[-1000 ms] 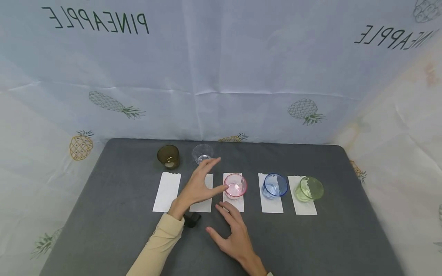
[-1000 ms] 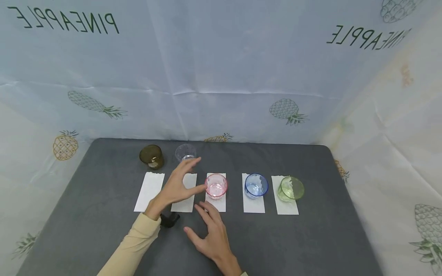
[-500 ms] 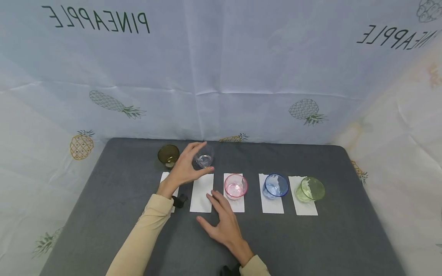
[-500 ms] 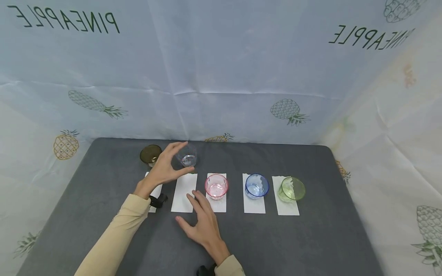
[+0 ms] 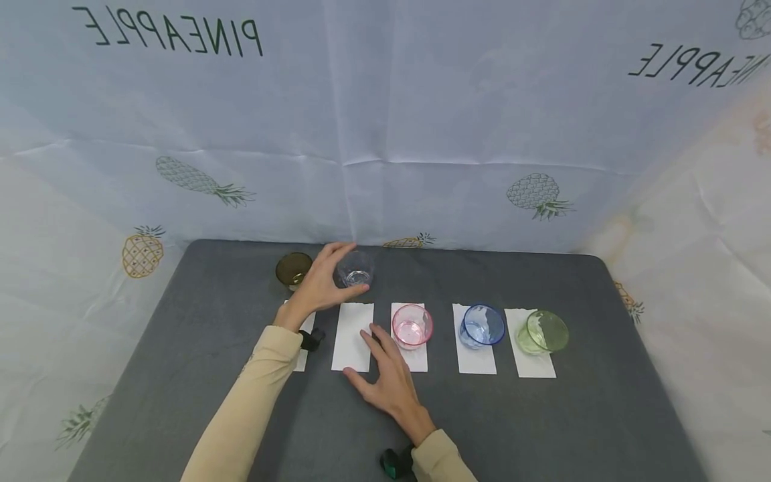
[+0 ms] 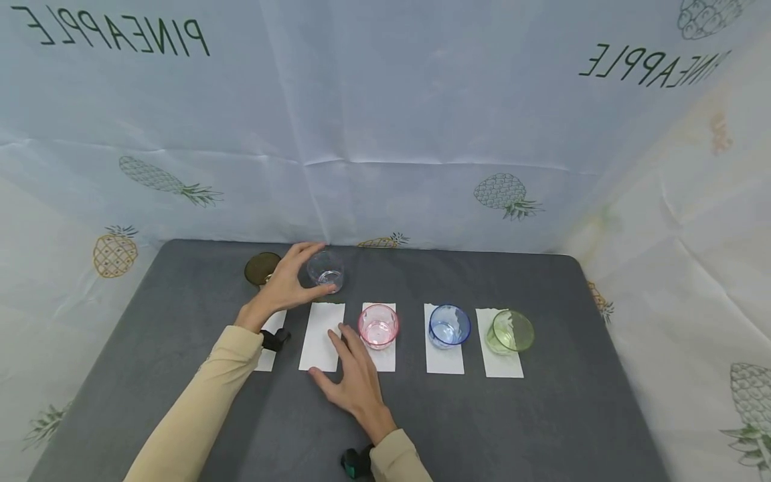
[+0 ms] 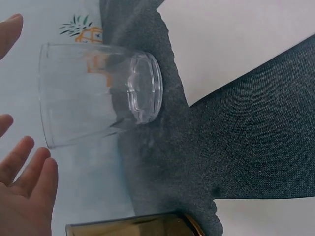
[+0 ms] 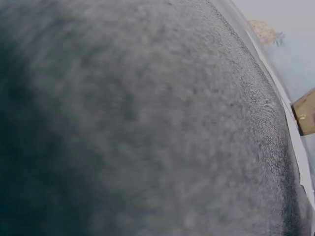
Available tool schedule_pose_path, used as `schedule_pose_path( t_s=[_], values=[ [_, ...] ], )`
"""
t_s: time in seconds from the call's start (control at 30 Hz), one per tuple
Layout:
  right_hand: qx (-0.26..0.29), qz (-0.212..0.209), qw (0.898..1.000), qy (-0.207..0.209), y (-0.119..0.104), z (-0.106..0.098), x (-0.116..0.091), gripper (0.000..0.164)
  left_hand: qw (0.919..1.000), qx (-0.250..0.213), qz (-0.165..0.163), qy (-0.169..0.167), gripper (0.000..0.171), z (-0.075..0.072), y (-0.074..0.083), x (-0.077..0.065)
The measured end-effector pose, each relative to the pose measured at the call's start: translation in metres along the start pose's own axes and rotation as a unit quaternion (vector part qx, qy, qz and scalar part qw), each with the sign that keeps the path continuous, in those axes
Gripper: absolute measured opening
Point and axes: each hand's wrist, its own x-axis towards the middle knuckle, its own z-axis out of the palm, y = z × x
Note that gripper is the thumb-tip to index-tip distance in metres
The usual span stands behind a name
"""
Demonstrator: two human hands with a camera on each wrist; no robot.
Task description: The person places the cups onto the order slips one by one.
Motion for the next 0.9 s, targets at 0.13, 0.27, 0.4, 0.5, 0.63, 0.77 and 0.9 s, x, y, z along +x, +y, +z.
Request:
schedule_pose_path(
  t_s=[0.13, 0.27, 0.4, 0.5, 0.63, 0.77, 0.9],
  values=[
    [-0.027, -0.001, 1.0, 0.005, 0.003, 0.005, 0.001, 0.07, 0.9999, 0.001, -0.009, -0.01, 0.091, 0.001, -0.002, 0.002],
    [-0.067, -0.006, 0.998, 0.016, 0.006, 0.009, 0.001, 0.07, 0.9995, 0.003, -0.018, -0.025, 0.094, 0.004, -0.005, 0.003],
    [-0.095, -0.003, 0.995, 0.014, 0.007, 0.012, 0.0, 0.074, 0.9989, 0.004, -0.031, -0.034, 0.096, 0.006, -0.007, 0.003],
    [-0.106, 0.001, 0.994, 0.011, 0.007, 0.013, 0.001, 0.077, 0.9987, 0.005, -0.035, -0.037, 0.095, 0.008, -0.007, 0.004],
    [-0.119, 0.005, 0.993, 0.007, 0.007, 0.014, 0.001, 0.078, 0.9983, 0.005, -0.042, -0.04, 0.095, 0.01, -0.008, 0.005],
    [-0.123, 0.014, 0.992, -0.002, 0.006, 0.014, 0.002, 0.079, 0.9981, 0.01, -0.046, -0.038, 0.092, 0.012, -0.008, 0.007],
    [-0.124, 0.028, 0.992, -0.02, 0.005, 0.013, 0.002, 0.079, 0.9985, 0.014, -0.044, -0.029, 0.087, 0.014, -0.008, 0.008]
  ],
)
